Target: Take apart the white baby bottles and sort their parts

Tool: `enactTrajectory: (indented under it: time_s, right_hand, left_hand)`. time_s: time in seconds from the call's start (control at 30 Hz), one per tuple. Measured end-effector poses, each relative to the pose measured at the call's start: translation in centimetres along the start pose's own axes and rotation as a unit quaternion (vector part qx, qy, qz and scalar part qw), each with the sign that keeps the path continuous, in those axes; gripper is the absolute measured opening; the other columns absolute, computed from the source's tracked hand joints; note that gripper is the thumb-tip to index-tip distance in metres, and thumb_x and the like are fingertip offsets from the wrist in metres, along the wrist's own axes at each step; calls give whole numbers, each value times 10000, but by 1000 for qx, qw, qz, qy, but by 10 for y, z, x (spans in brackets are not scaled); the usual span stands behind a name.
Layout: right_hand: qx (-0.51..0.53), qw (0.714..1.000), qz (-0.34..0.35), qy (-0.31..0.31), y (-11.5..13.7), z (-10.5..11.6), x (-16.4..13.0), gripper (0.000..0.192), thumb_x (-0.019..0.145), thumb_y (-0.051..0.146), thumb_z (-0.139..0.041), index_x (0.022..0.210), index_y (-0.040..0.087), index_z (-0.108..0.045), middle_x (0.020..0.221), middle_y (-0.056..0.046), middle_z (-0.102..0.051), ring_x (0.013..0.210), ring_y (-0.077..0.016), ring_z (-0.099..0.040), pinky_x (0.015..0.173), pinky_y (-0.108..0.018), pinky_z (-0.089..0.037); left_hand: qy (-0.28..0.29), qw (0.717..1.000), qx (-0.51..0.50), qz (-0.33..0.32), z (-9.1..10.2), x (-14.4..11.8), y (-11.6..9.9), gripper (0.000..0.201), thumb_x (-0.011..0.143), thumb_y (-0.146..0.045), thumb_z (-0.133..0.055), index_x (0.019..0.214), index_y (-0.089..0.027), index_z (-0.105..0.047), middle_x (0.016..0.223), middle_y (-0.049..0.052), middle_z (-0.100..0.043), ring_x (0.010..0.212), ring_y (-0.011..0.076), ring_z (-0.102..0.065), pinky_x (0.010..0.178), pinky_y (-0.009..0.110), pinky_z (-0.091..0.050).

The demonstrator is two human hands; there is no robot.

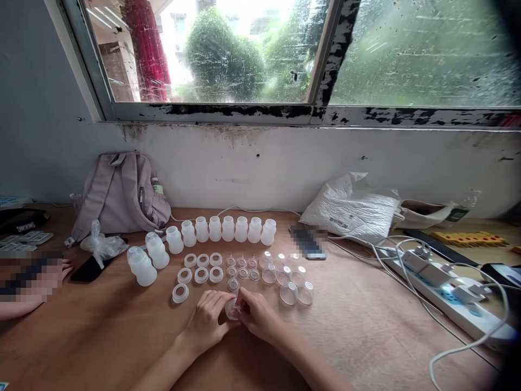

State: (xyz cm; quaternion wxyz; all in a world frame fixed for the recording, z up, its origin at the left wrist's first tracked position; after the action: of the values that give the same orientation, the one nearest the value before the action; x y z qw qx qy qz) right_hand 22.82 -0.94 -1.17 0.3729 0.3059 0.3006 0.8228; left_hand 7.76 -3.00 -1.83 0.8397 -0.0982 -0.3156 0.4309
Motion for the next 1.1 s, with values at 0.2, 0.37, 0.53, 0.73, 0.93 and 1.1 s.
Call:
enactTrajectory:
  time_s: [0.2, 0.37, 0.53, 0.73, 0.93, 1.1]
  right_hand:
    - [43, 999, -8, 4, 6, -2, 1, 177, 768, 214, -496, 640, 192, -376, 545, 58, -420, 492, -73, -353, 470, -188, -270]
    - [60, 998, 1, -13, 9, -3, 2, 96, 800, 219, -427, 709, 195, -411, 599, 38, -443, 523, -83, -361, 491, -198, -302]
    - [181, 980, -74, 26, 2, -5, 4, 84, 765, 254, -487, 810, 192, -453, 572, 51, -458, 491, -78, -427, 462, -189, -345]
    - [261, 952, -147, -61, -12, 17, 10, 177, 706, 309, -536, 816, 186, -471, 574, 59, -423, 461, -81, -404, 442, -211, -359]
    - [-65, 979, -143, -130, -30, 25, 9, 137, 716, 255, -500, 831, 189, -533, 628, 16, -479, 587, -133, -468, 549, -242, -375]
    - [-176, 972, -121, -100, -34, 13, 6, 167, 751, 228, -435, 882, 207, -536, 758, -21, -543, 718, -164, -522, 623, -264, -398]
  left_hand:
    - [10, 1000, -17, 3, 9, -1, -2, 349, 700, -261, -576, 1040, -198, -533, 899, 67, -608, 842, 213, -542, 769, 379, -438]
    - [14, 999, -33, 33, 9, -3, 0, 338, 707, -262, -564, 1038, -201, -528, 906, 75, -600, 835, 223, -533, 759, 391, -431]
    - [11, 999, -16, 31, 14, -4, 1, 344, 711, -267, -569, 1044, -193, -525, 923, 70, -598, 849, 217, -526, 772, 381, -424]
    - [11, 998, 52, 43, 27, -10, 15, 346, 725, -286, -554, 1062, -213, -525, 984, 69, -595, 943, 235, -507, 858, 416, -375]
    - [-34, 980, 166, 109, 40, -23, 41, 327, 737, -317, -528, 1057, -250, -530, 1123, 70, -545, 1054, 259, -457, 906, 451, -318]
    - [-39, 966, 208, 150, 43, -28, 53, 315, 729, -383, -526, 1012, -246, -550, 1139, 82, -533, 1081, 273, -439, 930, 476, -286]
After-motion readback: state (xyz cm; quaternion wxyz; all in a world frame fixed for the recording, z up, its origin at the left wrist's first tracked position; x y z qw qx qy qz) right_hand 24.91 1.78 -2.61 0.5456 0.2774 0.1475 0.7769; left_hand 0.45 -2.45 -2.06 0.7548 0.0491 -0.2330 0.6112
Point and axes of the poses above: each hand's wrist, its own x-axis towards the middle knuckle, its own z-axis out of the back of the hand, y = z × x, the point moved 2 cm from there along x, towards the middle knuckle
